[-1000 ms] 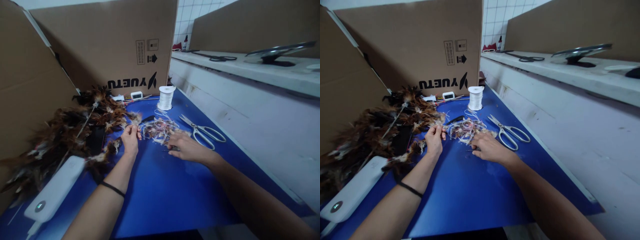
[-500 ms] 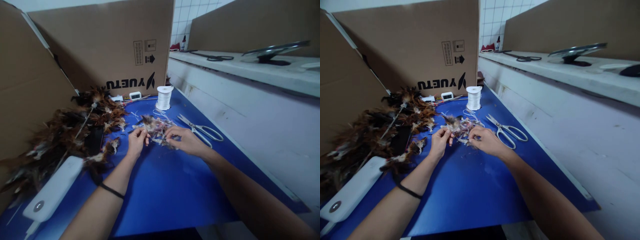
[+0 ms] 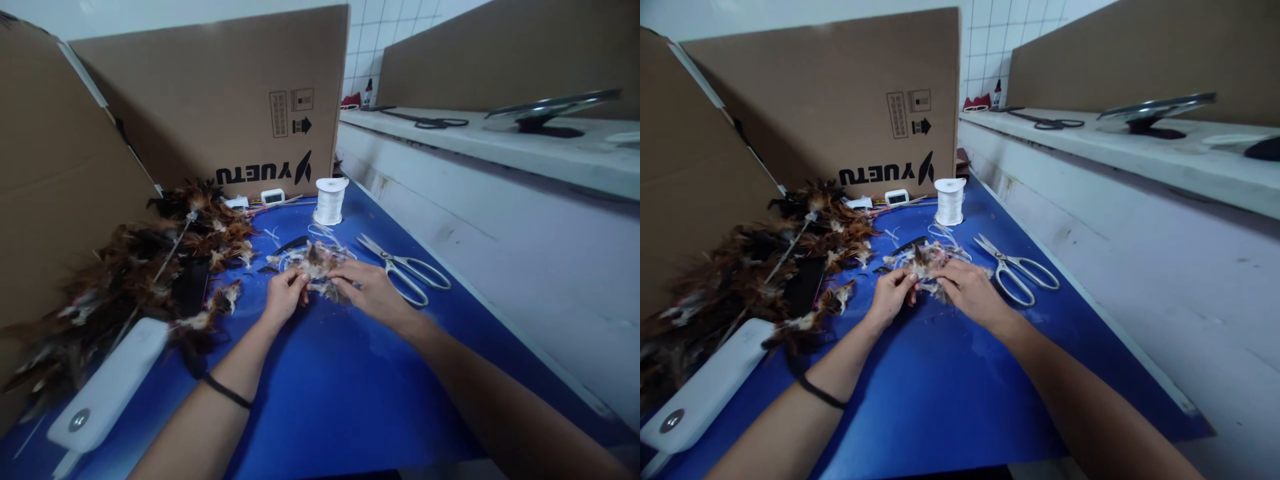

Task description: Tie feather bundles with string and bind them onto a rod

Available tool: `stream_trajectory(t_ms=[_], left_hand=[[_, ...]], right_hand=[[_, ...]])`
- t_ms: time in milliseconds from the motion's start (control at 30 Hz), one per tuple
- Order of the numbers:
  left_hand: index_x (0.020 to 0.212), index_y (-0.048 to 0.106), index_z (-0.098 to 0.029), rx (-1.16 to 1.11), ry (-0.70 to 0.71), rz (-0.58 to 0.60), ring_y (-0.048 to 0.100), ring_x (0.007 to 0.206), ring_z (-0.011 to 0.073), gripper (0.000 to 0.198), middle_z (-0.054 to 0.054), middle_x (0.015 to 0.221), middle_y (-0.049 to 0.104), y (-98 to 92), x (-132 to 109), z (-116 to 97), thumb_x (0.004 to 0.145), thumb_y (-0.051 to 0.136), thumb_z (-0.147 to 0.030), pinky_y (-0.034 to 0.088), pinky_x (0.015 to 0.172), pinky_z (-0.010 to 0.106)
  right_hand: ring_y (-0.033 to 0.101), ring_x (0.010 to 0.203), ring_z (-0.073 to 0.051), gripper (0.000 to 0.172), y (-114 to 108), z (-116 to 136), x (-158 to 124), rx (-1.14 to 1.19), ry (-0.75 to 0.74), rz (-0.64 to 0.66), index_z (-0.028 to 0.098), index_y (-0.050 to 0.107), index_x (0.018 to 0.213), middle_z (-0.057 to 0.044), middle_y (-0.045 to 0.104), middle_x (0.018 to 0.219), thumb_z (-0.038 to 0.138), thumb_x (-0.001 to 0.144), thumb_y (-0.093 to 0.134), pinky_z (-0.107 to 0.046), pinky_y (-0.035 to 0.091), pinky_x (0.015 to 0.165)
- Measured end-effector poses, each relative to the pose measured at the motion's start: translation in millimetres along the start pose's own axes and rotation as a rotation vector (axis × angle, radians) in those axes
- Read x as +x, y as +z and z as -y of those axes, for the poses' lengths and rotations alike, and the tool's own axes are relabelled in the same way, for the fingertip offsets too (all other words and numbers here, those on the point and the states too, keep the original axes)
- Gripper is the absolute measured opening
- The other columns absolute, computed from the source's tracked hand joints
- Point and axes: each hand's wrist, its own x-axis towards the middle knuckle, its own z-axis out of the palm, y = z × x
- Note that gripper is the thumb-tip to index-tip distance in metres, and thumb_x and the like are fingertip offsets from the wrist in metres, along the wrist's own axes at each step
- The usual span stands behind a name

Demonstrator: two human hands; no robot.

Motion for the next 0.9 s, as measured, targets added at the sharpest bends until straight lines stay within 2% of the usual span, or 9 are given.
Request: stream_trajectory(t_ms=[300,533,667,900], left_hand=[[0.058,0.059,-0.018,0.098,0.073,-0.042,0.045,0.032,0.0095,0.024,-0.002,0.04,0.052,1.3,-2,0,0.073,0.059,-0.037,0.033,0.036,0.019],[0.06,0.059,-0.02,0.281,0.254,-0.008,0.048,0.036,0.0108,0.023,-0.001,0.042,0.054,3.2,-4,-2,0.079,0.051,-0.03,0.036,0.041,0.021],[0.061,0.059,-0.02,0.326,0.249,0.0,0.049,0.036,0.0108,0.023,-0.001,0.043,0.054,4.6,-4,-1,0.08,0.051,-0.028,0.038,0.043,0.021],[0.061,0.059,-0.02,0.33,0.273,0.005,0.049,0.036,0.0109,0.022,-0.001,0.044,0.054,5.9,-4,-2,0.08,0.051,-0.028,0.038,0.043,0.021]], right_hand=[[0.055,0.072,-0.015,0.021,-1,14,-1,-0.212,-0.061,0.008,0.017,0.06,0.079,-0.005,0.059,0.076,0.021,0.087,0.041,-0.028,0.043,0.07],[0.054,0.069,-0.018,0.022,5,8,-2,-0.444,-0.065,0.031,0.016,0.056,0.073,-0.008,0.059,0.074,0.021,0.086,0.039,-0.031,0.041,0.068],[0.055,0.075,-0.02,0.02,6,6,-5,-0.499,-0.068,0.055,0.015,0.057,0.08,-0.009,0.059,0.078,0.021,0.086,0.038,-0.032,0.041,0.071],[0.055,0.076,-0.02,0.021,5,15,-3,-0.576,-0.075,0.062,0.015,0.057,0.077,-0.01,0.06,0.077,0.018,0.085,0.038,-0.032,0.04,0.069]])
